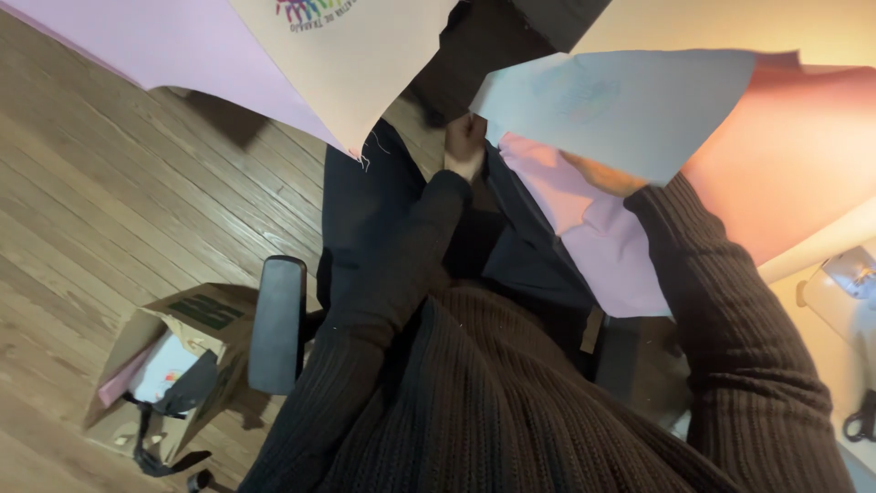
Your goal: Sewing and assembling a custom leather or vinyl bag using an industrial sewing machine.
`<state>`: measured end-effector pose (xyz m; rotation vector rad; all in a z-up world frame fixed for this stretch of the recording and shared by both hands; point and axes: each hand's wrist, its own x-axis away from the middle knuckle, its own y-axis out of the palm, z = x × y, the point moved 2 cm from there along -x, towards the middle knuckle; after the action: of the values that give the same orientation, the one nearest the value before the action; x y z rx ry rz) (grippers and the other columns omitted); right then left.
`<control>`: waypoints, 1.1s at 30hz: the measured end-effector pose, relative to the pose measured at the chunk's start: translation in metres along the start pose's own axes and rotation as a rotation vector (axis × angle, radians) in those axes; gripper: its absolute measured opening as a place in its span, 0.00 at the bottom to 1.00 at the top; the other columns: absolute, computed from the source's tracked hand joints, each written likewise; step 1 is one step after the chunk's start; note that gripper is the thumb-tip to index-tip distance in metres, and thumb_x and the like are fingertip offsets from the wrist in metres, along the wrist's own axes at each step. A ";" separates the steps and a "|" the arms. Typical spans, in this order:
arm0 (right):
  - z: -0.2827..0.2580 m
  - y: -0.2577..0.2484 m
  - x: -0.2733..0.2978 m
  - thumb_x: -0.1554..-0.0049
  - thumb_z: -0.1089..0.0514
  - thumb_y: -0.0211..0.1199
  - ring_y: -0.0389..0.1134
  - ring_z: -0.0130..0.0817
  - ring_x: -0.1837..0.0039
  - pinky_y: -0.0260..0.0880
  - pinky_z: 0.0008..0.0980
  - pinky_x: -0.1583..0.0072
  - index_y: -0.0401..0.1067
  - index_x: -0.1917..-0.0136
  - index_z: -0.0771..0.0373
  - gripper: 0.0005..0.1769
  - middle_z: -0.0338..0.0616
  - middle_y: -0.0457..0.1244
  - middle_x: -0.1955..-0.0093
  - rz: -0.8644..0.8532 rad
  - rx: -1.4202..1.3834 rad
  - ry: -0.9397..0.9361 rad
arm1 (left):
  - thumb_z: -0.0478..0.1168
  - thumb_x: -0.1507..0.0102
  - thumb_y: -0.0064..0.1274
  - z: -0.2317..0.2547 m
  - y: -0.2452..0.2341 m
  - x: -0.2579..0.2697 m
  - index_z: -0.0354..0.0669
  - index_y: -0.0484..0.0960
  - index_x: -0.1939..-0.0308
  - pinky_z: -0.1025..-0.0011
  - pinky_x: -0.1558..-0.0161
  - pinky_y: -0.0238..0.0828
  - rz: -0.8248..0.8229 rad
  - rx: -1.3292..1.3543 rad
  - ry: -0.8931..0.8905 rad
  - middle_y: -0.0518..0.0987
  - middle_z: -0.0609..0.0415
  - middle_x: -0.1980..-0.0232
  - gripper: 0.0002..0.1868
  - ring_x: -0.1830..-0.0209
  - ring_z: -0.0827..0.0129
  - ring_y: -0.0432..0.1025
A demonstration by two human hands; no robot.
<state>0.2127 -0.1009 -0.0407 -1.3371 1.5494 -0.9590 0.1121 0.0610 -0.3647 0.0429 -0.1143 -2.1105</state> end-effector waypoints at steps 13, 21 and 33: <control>0.002 -0.023 -0.037 0.32 0.44 0.53 0.60 0.63 0.28 0.55 0.57 0.25 0.65 0.31 0.78 0.33 0.67 0.60 0.30 0.063 0.184 -0.161 | 0.66 0.33 0.49 0.199 -0.025 0.038 0.29 0.85 0.64 0.72 0.70 0.63 -0.022 0.157 -0.378 0.72 0.56 0.74 0.37 0.74 0.73 0.65; 0.006 0.000 -0.043 0.35 0.35 0.57 0.61 0.59 0.26 0.54 0.58 0.21 0.65 0.33 0.70 0.36 0.61 0.62 0.31 -0.103 0.207 -0.093 | 0.65 0.32 0.53 0.085 -0.007 0.051 0.31 0.69 0.81 0.65 0.76 0.53 0.019 0.220 -0.370 0.64 0.55 0.80 0.40 0.80 0.71 0.58; 0.034 0.026 -0.060 0.34 0.36 0.56 0.61 0.56 0.29 0.55 0.56 0.24 0.66 0.35 0.70 0.33 0.59 0.62 0.35 -0.137 0.162 -0.015 | 0.49 0.32 0.50 0.106 -0.002 0.036 0.27 0.77 0.71 0.65 0.73 0.63 0.010 0.131 -0.310 0.73 0.51 0.79 0.25 0.77 0.74 0.67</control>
<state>0.2396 -0.0384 -0.0696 -1.3443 1.3518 -1.1323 0.0834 0.0379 -0.2591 -0.2075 -0.4370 -2.0837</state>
